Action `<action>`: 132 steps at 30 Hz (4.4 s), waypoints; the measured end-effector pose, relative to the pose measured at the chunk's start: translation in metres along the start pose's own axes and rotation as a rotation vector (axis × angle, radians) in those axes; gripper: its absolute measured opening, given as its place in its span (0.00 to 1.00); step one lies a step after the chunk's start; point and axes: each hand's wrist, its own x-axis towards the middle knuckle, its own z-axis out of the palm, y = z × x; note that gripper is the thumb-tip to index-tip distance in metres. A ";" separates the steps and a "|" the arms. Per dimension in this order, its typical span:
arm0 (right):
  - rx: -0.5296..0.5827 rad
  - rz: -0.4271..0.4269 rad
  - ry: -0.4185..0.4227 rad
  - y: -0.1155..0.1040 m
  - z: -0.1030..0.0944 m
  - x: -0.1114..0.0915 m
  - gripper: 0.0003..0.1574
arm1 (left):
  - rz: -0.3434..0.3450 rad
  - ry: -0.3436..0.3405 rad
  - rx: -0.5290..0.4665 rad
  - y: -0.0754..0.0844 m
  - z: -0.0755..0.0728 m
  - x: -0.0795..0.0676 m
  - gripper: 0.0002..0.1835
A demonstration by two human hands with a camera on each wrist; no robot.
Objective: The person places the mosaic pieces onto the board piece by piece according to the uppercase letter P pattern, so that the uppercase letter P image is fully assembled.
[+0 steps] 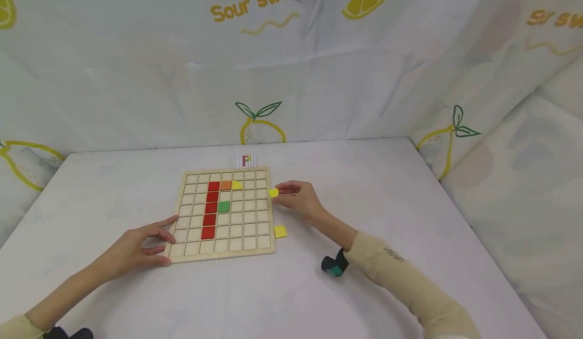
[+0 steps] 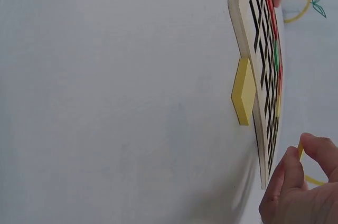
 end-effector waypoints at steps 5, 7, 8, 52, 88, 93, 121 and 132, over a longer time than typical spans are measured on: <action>-0.052 -0.018 0.026 -0.003 0.012 -0.001 0.25 | -0.006 0.002 -0.007 0.000 0.000 0.000 0.20; -0.067 -0.021 0.031 -0.004 0.016 -0.002 0.24 | -0.011 0.002 -0.005 -0.001 0.000 -0.001 0.20; -0.073 -0.024 0.033 -0.004 0.019 -0.002 0.24 | -0.014 0.002 -0.002 -0.001 0.000 -0.001 0.20; -0.417 -0.314 -0.078 -0.011 0.073 0.016 0.16 | -0.046 0.008 0.035 -0.001 0.001 0.002 0.24; -0.151 -0.095 -0.329 -0.012 0.025 0.012 0.22 | -0.062 0.001 0.048 0.003 -0.001 0.001 0.21; -0.102 -0.098 -0.365 -0.007 0.001 0.005 0.25 | -0.057 0.004 0.051 0.003 -0.001 0.001 0.19; -0.316 -0.233 -0.345 0.037 -0.036 -0.044 0.25 | -0.064 0.004 -0.005 -0.002 -0.001 0.000 0.28; -0.578 -0.389 -0.262 0.027 -0.022 -0.043 0.21 | -0.054 0.002 0.000 -0.001 0.000 -0.001 0.24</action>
